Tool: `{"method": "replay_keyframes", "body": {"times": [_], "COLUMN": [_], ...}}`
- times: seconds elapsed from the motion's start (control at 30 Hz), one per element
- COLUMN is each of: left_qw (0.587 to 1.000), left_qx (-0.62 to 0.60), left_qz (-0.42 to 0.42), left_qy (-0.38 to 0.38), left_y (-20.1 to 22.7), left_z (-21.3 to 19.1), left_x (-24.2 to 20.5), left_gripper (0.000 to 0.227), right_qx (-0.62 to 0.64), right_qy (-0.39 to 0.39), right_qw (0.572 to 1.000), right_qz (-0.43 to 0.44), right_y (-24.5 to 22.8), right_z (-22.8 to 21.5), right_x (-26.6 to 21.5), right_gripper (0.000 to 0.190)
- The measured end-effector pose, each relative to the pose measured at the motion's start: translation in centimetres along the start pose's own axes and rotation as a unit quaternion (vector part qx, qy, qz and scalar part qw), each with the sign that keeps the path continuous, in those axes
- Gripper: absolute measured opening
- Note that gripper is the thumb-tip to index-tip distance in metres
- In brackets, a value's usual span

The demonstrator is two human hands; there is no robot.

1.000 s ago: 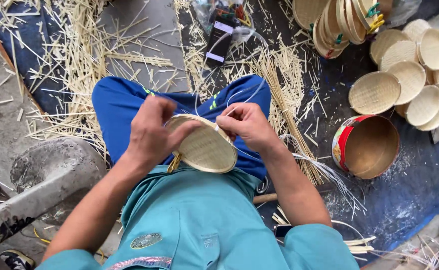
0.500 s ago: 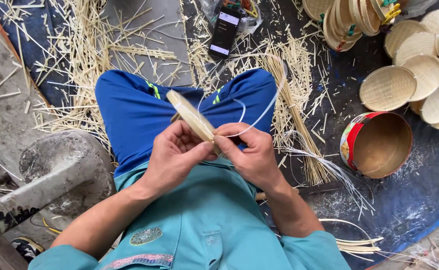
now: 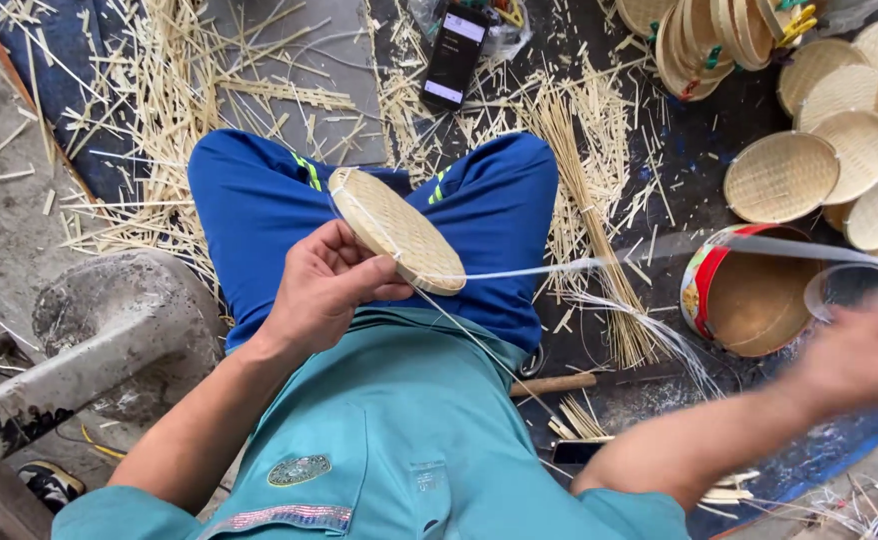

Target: The person weaves a white plastic strip through the rim of a small bamboo basket by hand, repeatedly threading it through the slats and pulling it tight. They occasionally turn the basket over to continue the process around the entire circumference.

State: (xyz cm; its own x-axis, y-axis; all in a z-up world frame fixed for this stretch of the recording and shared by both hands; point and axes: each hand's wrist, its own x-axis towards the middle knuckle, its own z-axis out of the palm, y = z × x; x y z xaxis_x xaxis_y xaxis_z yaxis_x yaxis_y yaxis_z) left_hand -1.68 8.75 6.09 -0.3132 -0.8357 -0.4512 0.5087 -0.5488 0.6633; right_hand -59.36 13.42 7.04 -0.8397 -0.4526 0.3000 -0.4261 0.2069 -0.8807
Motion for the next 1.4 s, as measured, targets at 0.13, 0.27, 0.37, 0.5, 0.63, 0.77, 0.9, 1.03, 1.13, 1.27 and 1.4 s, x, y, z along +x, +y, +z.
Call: {"method": "replay_keyframes", "body": {"times": [0.13, 0.27, 0.37, 0.5, 0.63, 0.77, 0.9, 1.03, 1.13, 1.27, 1.4], "left_qw": [1.0, 1.0, 0.999, 1.0, 1.0, 1.0, 1.0, 0.936, 0.699, 0.538, 0.628], "left_qx": [0.01, 0.017, 0.03, 0.017, 0.005, 0.012, -0.014, 0.292, 0.584, 0.657, 0.574], "left_qz": [-0.008, -0.016, -0.017, -0.017, -0.025, -0.023, 0.013, 0.183, 0.397, 0.521, 0.526], "left_qy": [-0.017, -0.018, -0.012, 0.006, 0.01, 0.012, 0.008, -0.075, -0.109, -0.085, 0.001], "left_y": [-0.7, -1.0, -1.2, -1.6, -1.6, -2.7, -3.2, -2.1, 0.2, 3.4, 6.8], "left_z": [0.4, 0.6, 0.0, -0.1, 0.1, -0.4, -0.1, 0.9, 2.2, 0.9, 0.2], "left_x": [0.4, 0.1, -0.1, -0.2, -0.1, 0.0, 0.0, -1.0, 0.1, 2.3, 3.2], "left_gripper": [0.024, 0.025, 0.024, 0.024, 0.026, 0.023, 0.023, 0.033, 0.04, 0.031, 0.028], "right_qx": [-0.014, 0.069, 0.078, 0.069, 0.129, 0.148, 0.129, 0.126, 0.134, 0.096, 0.071], "right_qy": [-0.33, -0.525, -0.527, -0.544, -0.545, -0.552, -0.548, -0.539, -0.56, -0.531, -0.346], "right_qw": [0.894, 0.816, 0.773, 0.747, 0.74, 0.739, 0.735, 0.745, 0.746, 0.783, 0.927], "right_qz": [-0.303, -0.23, -0.344, -0.376, -0.374, -0.356, -0.378, -0.373, -0.336, -0.309, -0.124], "right_y": [-10.4, -18.6, -19.4, -18.7, -18.1, -18.1, -18.8, -19.4, -18.8, -17.0, -13.3], "right_z": [8.7, 12.6, 13.8, 13.7, 13.0, 12.7, 12.8, 12.8, 12.3, 11.6, 9.4], "right_x": [-17.8, -24.8, -26.5, -27.4, -28.0, -28.2, -28.2, -28.0, -26.4, -21.2, -16.6], "right_gripper": [0.015, 0.034, 0.034, 0.016, 0.016, 0.015, 0.016, 0.016, 0.013, 0.016, 0.022]}}
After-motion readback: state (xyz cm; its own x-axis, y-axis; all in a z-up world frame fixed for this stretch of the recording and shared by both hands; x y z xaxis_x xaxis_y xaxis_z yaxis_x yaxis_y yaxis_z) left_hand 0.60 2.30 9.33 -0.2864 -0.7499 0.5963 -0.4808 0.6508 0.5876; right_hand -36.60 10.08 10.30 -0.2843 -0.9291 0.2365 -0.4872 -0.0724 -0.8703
